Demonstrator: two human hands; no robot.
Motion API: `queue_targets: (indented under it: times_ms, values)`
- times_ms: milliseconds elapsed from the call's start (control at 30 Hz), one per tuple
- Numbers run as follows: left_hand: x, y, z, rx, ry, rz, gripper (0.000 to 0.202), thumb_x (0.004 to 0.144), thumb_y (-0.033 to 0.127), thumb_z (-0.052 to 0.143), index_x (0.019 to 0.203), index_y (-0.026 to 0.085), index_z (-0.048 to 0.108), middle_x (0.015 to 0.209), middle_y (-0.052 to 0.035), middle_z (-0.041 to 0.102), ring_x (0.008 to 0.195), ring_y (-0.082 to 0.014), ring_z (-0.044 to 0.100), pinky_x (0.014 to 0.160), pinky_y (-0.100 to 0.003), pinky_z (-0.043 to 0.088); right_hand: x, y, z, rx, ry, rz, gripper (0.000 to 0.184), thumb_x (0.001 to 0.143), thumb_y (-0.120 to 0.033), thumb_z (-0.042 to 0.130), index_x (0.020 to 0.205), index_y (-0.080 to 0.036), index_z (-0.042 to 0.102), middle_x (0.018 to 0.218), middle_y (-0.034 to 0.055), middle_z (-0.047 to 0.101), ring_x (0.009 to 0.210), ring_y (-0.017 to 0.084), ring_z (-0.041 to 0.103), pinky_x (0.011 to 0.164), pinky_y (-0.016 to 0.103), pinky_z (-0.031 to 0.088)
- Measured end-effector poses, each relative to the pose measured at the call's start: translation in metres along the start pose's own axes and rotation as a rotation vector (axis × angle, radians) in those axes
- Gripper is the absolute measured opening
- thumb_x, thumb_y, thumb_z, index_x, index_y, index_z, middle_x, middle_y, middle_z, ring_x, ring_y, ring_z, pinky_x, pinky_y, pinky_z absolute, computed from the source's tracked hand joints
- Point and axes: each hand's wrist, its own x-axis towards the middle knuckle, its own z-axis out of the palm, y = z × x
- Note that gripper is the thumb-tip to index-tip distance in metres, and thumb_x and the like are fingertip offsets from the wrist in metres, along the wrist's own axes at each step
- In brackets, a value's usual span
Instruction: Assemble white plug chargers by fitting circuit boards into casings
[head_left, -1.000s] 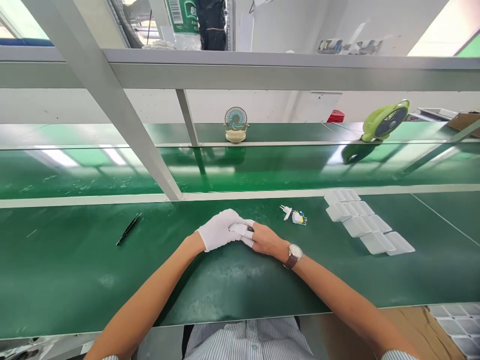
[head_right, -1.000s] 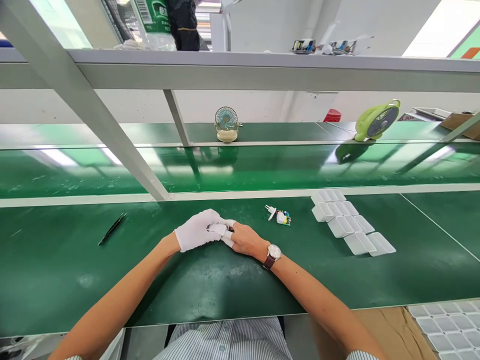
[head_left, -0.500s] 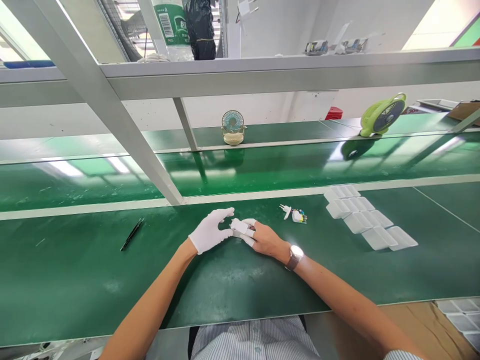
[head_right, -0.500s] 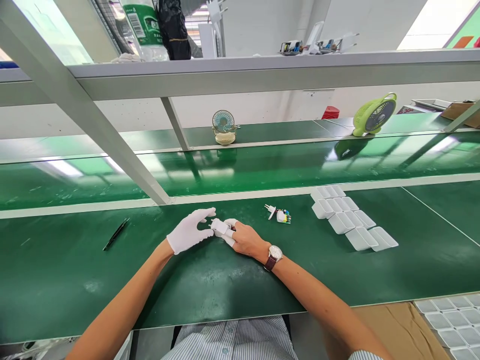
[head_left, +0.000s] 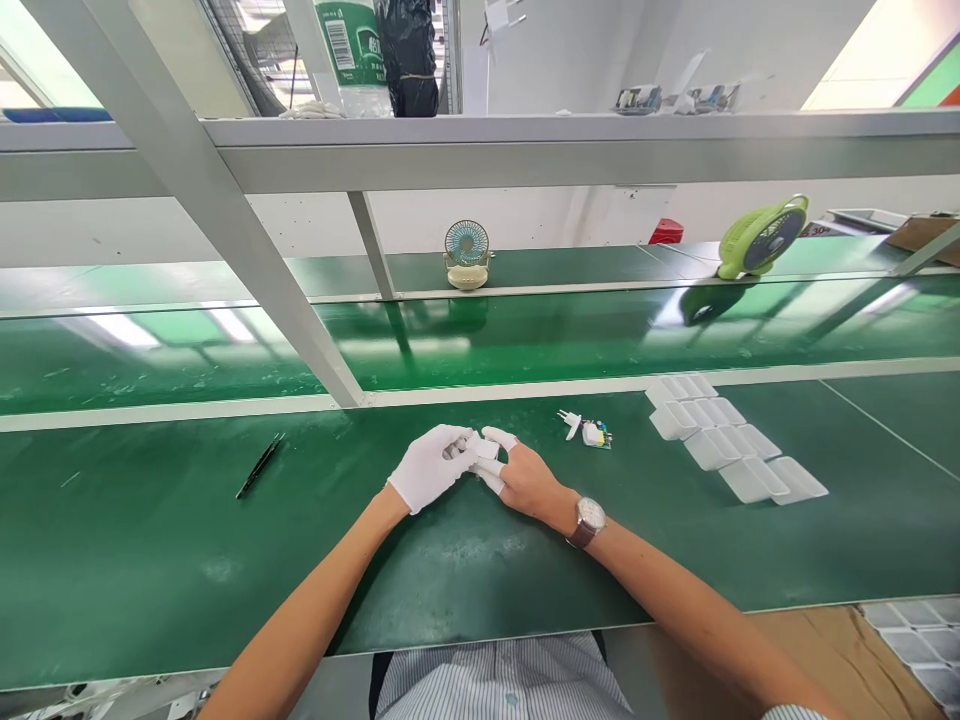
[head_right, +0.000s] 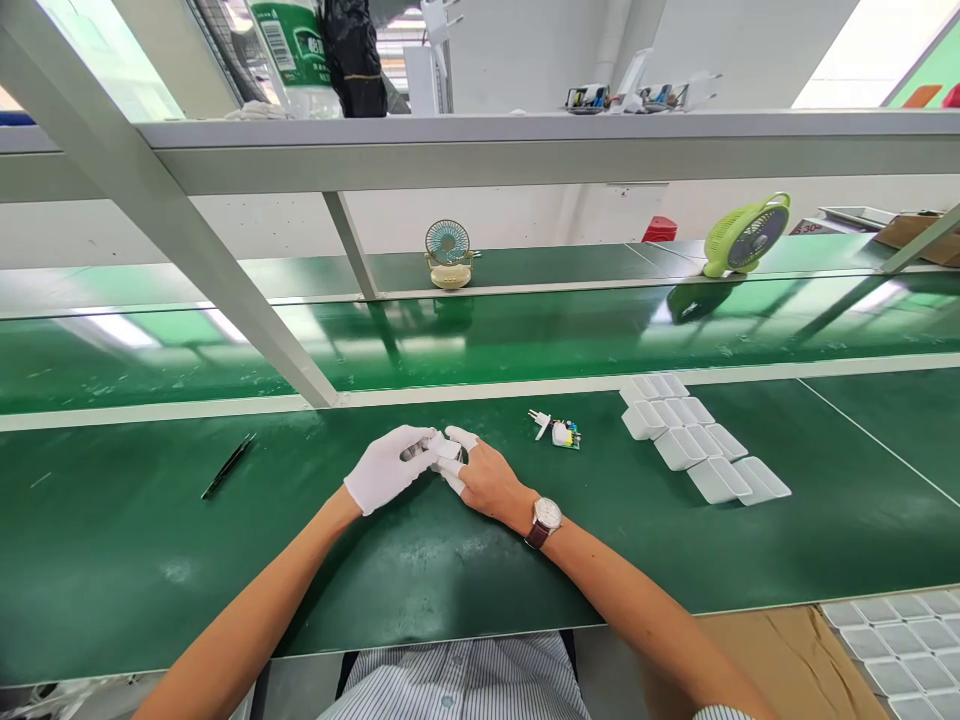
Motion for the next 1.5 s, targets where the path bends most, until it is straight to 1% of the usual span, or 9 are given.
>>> queue_targets:
  times_ms: [133, 233, 333, 467, 567, 633, 933, 1233, 1500]
  values:
    - [0.001, 0.001, 0.009, 0.012, 0.073, -0.041, 0.024, 0.093, 0.045, 0.062, 0.103, 0.024, 0.069, 0.090, 0.0003, 0.071, 0.077, -0.0164, 0.063, 0.072, -0.031, 0.052, 0.002, -0.003, -0.004, -0.056, -0.036, -0.018, 0.024, 0.099, -0.024, 0.056, 0.116, -0.022, 0.072, 0.137, 0.0196, 0.057, 0.111, 0.030, 0.063, 0.089, 0.048, 0.059]
    - [0.000, 0.001, 0.018, 0.031, 0.115, -0.037, 0.022, 0.094, 0.044, 0.058, 0.094, 0.023, 0.066, 0.082, 0.0009, 0.068, 0.070, -0.0159, 0.059, 0.067, -0.031, 0.049, -0.001, -0.002, -0.001, -0.075, -0.068, -0.019, 0.023, 0.097, -0.021, 0.055, 0.084, -0.019, 0.074, 0.101, 0.0179, 0.068, 0.086, 0.028, 0.066, 0.071, 0.042, 0.061]
    - [-0.002, -0.001, 0.023, 0.034, 0.133, -0.014, 0.014, 0.090, 0.036, 0.061, 0.090, 0.022, 0.064, 0.080, 0.0009, 0.065, 0.070, -0.0159, 0.058, 0.068, -0.031, 0.047, -0.005, -0.001, 0.003, -0.082, -0.084, -0.009, 0.030, 0.096, -0.022, 0.055, 0.070, -0.019, 0.070, 0.078, 0.0141, 0.064, 0.072, 0.026, 0.063, 0.058, 0.037, 0.058]
    - [-0.005, -0.004, 0.021, -0.026, 0.137, 0.012, 0.018, 0.093, 0.038, 0.058, 0.096, 0.023, 0.067, 0.087, -0.0001, 0.069, 0.076, -0.0158, 0.062, 0.072, -0.030, 0.051, -0.004, -0.001, 0.003, -0.052, -0.056, 0.010, 0.023, 0.101, -0.026, 0.052, 0.105, -0.021, 0.074, 0.109, 0.0168, 0.066, 0.088, 0.026, 0.067, 0.070, 0.039, 0.062]
    - [-0.008, -0.009, 0.013, -0.077, 0.160, 0.008, 0.023, 0.095, 0.041, 0.057, 0.107, 0.024, 0.068, 0.094, -0.0006, 0.071, 0.082, -0.0157, 0.065, 0.077, -0.030, 0.054, -0.003, -0.003, 0.001, 0.042, -0.017, 0.016, 0.038, 0.102, -0.026, 0.054, 0.139, -0.029, 0.058, 0.145, 0.0159, 0.051, 0.114, 0.026, 0.065, 0.090, 0.041, 0.062]
    - [-0.011, -0.015, 0.007, -0.091, 0.181, -0.007, 0.026, 0.094, 0.041, 0.059, 0.111, 0.024, 0.068, 0.093, -0.0010, 0.072, 0.081, -0.0160, 0.065, 0.079, -0.031, 0.055, -0.002, -0.003, 0.000, 0.095, -0.010, 0.028, 0.047, 0.101, -0.025, 0.055, 0.147, -0.031, 0.050, 0.150, 0.0154, 0.045, 0.122, 0.027, 0.062, 0.096, 0.042, 0.061]
    - [-0.019, -0.041, 0.006, -0.121, 0.225, -0.065, 0.029, 0.092, 0.043, 0.060, 0.110, 0.023, 0.071, 0.093, -0.0025, 0.072, 0.083, -0.0184, 0.066, 0.080, -0.034, 0.056, -0.004, -0.001, 0.007, 0.126, 0.017, 0.020, 0.046, 0.099, -0.020, 0.057, 0.144, -0.029, 0.055, 0.151, 0.0171, 0.046, 0.126, 0.030, 0.061, 0.097, 0.048, 0.062]
    - [-0.021, -0.040, 0.001, -0.164, 0.210, -0.092, 0.025, 0.094, 0.039, 0.060, 0.112, 0.025, 0.070, 0.087, 0.0002, 0.070, 0.077, -0.0159, 0.063, 0.077, -0.031, 0.055, 0.027, 0.005, -0.056, 0.136, 0.395, -0.009, 0.060, 0.095, -0.013, 0.062, 0.147, -0.039, 0.049, 0.149, 0.0092, 0.049, 0.134, 0.031, 0.056, 0.108, 0.053, 0.057]
    - [-0.022, -0.038, 0.004, -0.173, 0.210, -0.062, 0.023, 0.094, 0.036, 0.061, 0.112, 0.025, 0.069, 0.087, 0.0010, 0.069, 0.076, -0.0150, 0.061, 0.079, -0.031, 0.052, -0.001, 0.012, -0.005, 0.150, 0.139, 0.047, 0.053, 0.100, -0.015, 0.056, 0.150, -0.030, 0.048, 0.144, 0.0121, 0.058, 0.137, 0.028, 0.054, 0.112, 0.050, 0.054]
